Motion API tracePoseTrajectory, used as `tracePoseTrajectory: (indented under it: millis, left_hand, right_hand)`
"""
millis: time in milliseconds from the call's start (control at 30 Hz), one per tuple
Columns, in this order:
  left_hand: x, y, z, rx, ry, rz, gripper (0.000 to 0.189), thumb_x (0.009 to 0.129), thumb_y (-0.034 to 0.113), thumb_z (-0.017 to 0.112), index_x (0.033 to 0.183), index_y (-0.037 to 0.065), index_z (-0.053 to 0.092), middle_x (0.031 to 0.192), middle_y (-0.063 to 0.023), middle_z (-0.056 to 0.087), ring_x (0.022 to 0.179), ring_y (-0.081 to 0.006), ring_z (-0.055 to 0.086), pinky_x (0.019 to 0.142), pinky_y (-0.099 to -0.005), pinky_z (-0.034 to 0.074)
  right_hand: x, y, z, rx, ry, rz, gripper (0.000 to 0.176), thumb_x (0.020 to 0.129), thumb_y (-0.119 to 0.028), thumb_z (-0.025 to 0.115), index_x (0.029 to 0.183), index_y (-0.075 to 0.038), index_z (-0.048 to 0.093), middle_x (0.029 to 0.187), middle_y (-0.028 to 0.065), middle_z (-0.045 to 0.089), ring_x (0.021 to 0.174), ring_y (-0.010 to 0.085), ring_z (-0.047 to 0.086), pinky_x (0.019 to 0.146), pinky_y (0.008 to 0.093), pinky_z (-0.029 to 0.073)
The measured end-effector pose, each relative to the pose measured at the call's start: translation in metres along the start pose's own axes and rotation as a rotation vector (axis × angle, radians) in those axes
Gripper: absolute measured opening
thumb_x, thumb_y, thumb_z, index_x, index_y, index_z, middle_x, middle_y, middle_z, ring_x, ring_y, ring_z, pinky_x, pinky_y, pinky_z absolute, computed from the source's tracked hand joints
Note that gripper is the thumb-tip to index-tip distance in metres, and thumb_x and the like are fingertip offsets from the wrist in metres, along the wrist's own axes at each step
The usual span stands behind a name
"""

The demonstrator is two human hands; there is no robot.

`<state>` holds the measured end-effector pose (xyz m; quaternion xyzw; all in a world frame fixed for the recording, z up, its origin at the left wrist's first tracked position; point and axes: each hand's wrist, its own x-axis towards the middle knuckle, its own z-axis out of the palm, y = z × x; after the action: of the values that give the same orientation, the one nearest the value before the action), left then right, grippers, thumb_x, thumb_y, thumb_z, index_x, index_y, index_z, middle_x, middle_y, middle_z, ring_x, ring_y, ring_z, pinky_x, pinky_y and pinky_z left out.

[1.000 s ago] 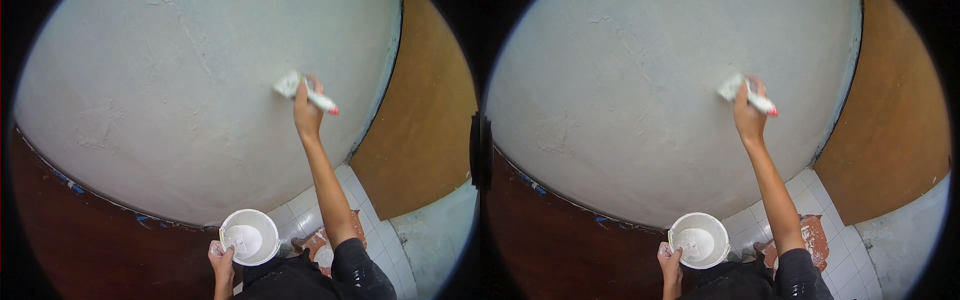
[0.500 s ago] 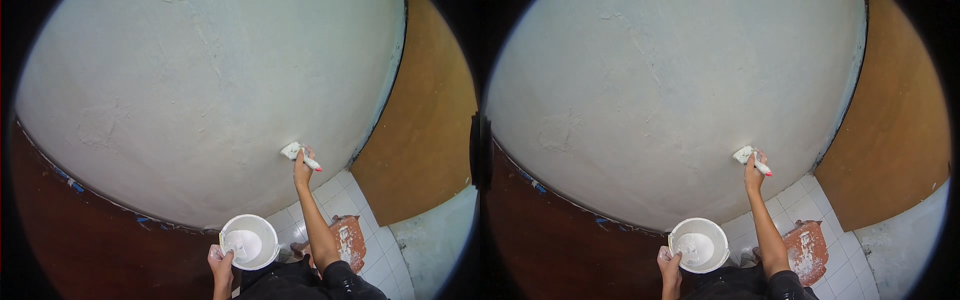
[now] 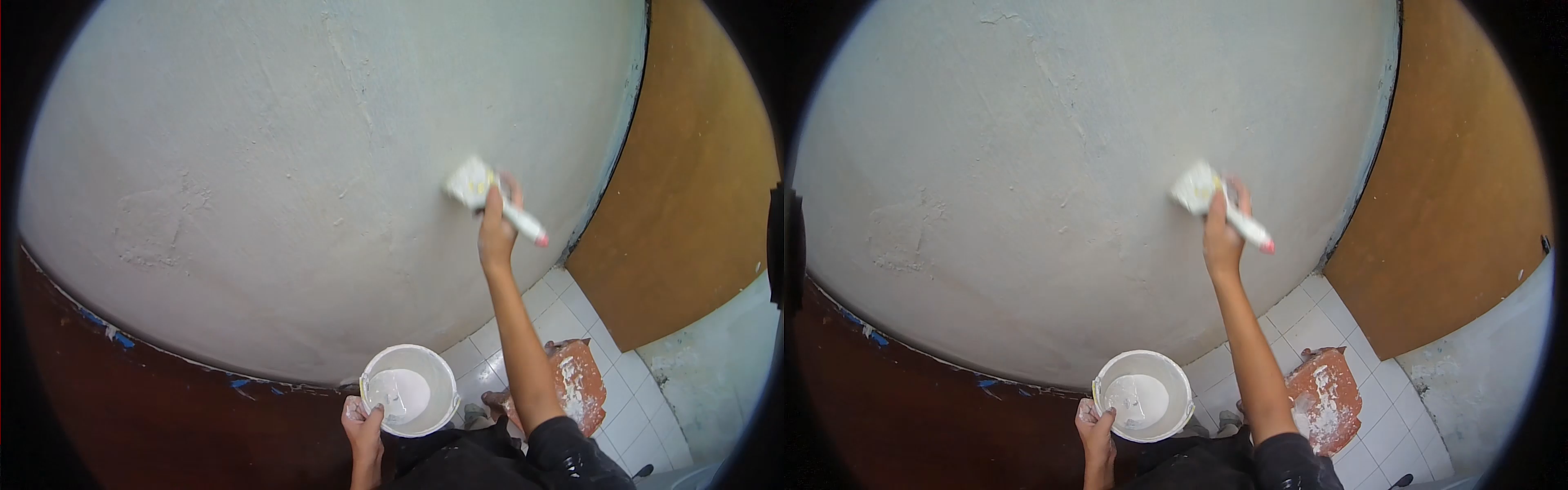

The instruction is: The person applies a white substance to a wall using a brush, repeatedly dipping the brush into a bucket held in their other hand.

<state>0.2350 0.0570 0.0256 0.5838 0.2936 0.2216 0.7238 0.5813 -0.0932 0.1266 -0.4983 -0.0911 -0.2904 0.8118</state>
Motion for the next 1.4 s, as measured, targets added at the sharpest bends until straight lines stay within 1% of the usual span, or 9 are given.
tracePoseTrajectory:
  millis: [100, 200, 467, 600, 833, 933, 1100, 1233, 1400]
  left_hand:
    - [0.01, -0.006, -0.011, 0.011, -0.03, -0.001, 0.021, 0.079, -0.01, 0.063, 0.088, 0.005, 0.052, 0.084, -0.0015, 0.056, 0.076, -0.0082, 0.055, 0.073, -0.0244, 0.045]
    - [0.021, -0.013, -0.02, 0.025, -0.052, -0.002, 0.021, 0.079, -0.01, 0.062, 0.09, 0.005, 0.052, 0.085, -0.0017, 0.056, 0.077, -0.0086, 0.056, 0.073, -0.0244, 0.046]
    - [0.027, -0.009, -0.033, 0.009, -0.075, -0.007, 0.021, 0.079, -0.01, 0.06, 0.094, 0.003, 0.054, 0.088, -0.0034, 0.059, 0.079, -0.01, 0.059, 0.076, -0.0253, 0.047]
    - [0.03, -0.01, -0.044, -0.005, -0.073, 0.009, 0.021, 0.079, -0.01, 0.06, 0.096, 0.002, 0.054, 0.091, -0.0041, 0.06, 0.082, -0.0105, 0.059, 0.078, -0.0259, 0.047]
    - [0.034, 0.011, -0.041, -0.06, -0.067, 0.008, 0.021, 0.08, -0.01, 0.059, 0.097, 0.002, 0.054, 0.093, -0.0041, 0.06, 0.086, -0.0106, 0.059, 0.081, -0.0263, 0.047]
    - [0.036, 0.012, -0.046, -0.058, -0.064, 0.028, 0.022, 0.08, -0.009, 0.06, 0.098, 0.002, 0.054, 0.095, -0.0043, 0.06, 0.087, -0.0102, 0.058, 0.082, -0.0266, 0.046]
    - [0.035, 0.015, -0.047, -0.069, -0.064, 0.043, 0.022, 0.08, -0.009, 0.06, 0.098, 0.002, 0.054, 0.096, -0.0044, 0.06, 0.088, -0.0105, 0.059, 0.082, -0.0265, 0.047]
    - [0.032, 0.011, -0.049, -0.074, -0.048, 0.012, 0.022, 0.08, -0.009, 0.06, 0.098, 0.002, 0.054, 0.095, -0.0047, 0.06, 0.088, -0.0108, 0.059, 0.082, -0.0266, 0.047]
    - [0.028, 0.005, -0.053, -0.049, -0.03, -0.013, 0.022, 0.08, -0.009, 0.061, 0.097, 0.002, 0.054, 0.093, -0.0044, 0.06, 0.086, -0.0111, 0.059, 0.081, -0.027, 0.047]
  right_hand:
    - [-0.061, 0.077, -0.064, -0.139, 0.089, 0.296, 0.036, 0.102, -0.02, 0.052, 0.132, -0.001, 0.048, 0.104, 0.0089, 0.066, 0.085, 0.0115, 0.062, 0.072, 0.0264, 0.051]
    - [-0.086, 0.117, -0.092, -0.36, 0.11, 0.323, 0.036, 0.1, -0.019, 0.052, 0.13, 0.0, 0.05, 0.104, 0.0116, 0.067, 0.089, 0.0157, 0.065, 0.077, 0.03, 0.053]
    - [0.012, -0.064, 0.042, -0.223, -0.054, -0.13, 0.039, 0.1, -0.024, 0.055, 0.128, 0.002, 0.05, 0.085, 0.0069, 0.066, 0.074, 0.0097, 0.06, 0.067, 0.0246, 0.05]
    - [0.023, -0.093, 0.07, -0.097, -0.11, -0.199, 0.039, 0.1, -0.023, 0.056, 0.13, 0.0, 0.048, 0.088, 0.0048, 0.065, 0.073, 0.0081, 0.058, 0.065, 0.0231, 0.048]
    - [-0.093, 0.09, -0.055, -0.199, 0.127, 0.243, 0.038, 0.1, -0.021, 0.055, 0.132, -0.001, 0.047, 0.106, 0.0083, 0.065, 0.088, 0.012, 0.061, 0.071, 0.0265, 0.052]
    - [-0.111, 0.09, -0.064, -0.375, 0.103, 0.355, 0.036, 0.1, -0.02, 0.055, 0.13, 0.0, 0.048, 0.104, 0.0097, 0.066, 0.087, 0.0133, 0.062, 0.071, 0.0276, 0.052]
    - [-0.04, -0.016, 0.018, -0.329, -0.014, -0.046, 0.038, 0.1, -0.022, 0.056, 0.128, 0.002, 0.049, 0.09, 0.0082, 0.067, 0.076, 0.0106, 0.061, 0.067, 0.0252, 0.05]
    - [-0.01, -0.089, 0.078, -0.156, -0.127, -0.191, 0.04, 0.101, -0.023, 0.056, 0.131, 0.002, 0.046, 0.087, 0.0054, 0.064, 0.076, 0.0095, 0.06, 0.067, 0.0244, 0.05]
    - [-0.051, -0.015, 0.043, -0.044, -0.003, -0.052, 0.042, 0.101, -0.023, 0.055, 0.134, 0.0, 0.044, 0.108, 0.0102, 0.06, 0.089, 0.013, 0.06, 0.072, 0.0264, 0.052]
